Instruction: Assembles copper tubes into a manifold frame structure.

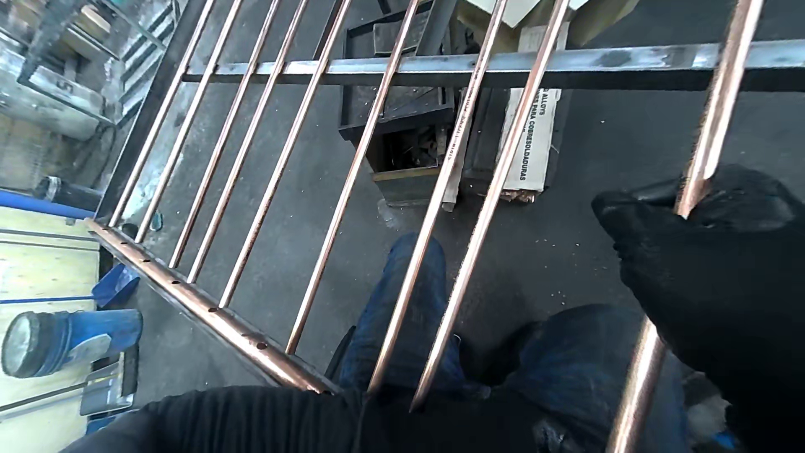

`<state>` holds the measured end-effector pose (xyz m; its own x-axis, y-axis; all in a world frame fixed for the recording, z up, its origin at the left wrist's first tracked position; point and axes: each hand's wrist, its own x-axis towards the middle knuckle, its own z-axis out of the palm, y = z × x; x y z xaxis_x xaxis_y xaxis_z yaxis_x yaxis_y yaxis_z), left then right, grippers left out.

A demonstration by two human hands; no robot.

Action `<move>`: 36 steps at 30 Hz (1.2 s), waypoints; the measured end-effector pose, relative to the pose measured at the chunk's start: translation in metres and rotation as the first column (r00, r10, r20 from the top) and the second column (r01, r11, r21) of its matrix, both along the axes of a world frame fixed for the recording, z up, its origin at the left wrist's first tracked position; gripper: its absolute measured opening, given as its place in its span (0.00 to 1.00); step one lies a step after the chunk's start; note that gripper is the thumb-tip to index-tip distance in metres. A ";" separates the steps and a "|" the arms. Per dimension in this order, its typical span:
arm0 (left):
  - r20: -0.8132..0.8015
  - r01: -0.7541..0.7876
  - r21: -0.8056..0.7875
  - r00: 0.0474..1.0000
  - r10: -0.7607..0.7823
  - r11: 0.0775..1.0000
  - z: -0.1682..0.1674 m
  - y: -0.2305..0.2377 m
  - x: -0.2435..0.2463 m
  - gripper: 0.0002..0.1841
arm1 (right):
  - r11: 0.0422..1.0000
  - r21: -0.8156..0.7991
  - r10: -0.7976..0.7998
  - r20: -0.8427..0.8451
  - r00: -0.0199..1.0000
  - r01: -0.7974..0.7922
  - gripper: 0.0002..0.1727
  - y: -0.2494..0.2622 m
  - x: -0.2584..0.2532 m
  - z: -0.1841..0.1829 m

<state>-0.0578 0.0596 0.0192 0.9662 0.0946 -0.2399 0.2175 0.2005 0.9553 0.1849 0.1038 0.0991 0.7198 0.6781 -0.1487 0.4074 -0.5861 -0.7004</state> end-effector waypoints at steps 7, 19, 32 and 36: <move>0.010 -0.055 0.009 0.998 0.055 0.998 -0.006 -0.013 0.008 0.12 | 0.992 -0.122 0.051 0.118 0.992 -0.037 0.32 -0.001 0.003 -0.001; -0.075 -0.034 0.132 0.996 0.044 0.991 -0.008 -0.015 0.017 0.13 | 0.943 -0.329 0.002 0.152 0.988 0.049 0.33 0.010 -0.013 0.012; -0.009 -0.062 0.045 0.998 0.063 0.997 -0.006 -0.009 0.013 0.12 | 0.988 0.135 -0.036 -0.289 0.957 0.078 0.14 -0.003 0.004 -0.006; -0.043 -0.060 0.001 0.997 0.060 0.998 -0.006 -0.006 0.008 0.14 | 0.961 0.194 -0.053 -0.574 0.817 0.198 0.05 0.002 0.005 -0.006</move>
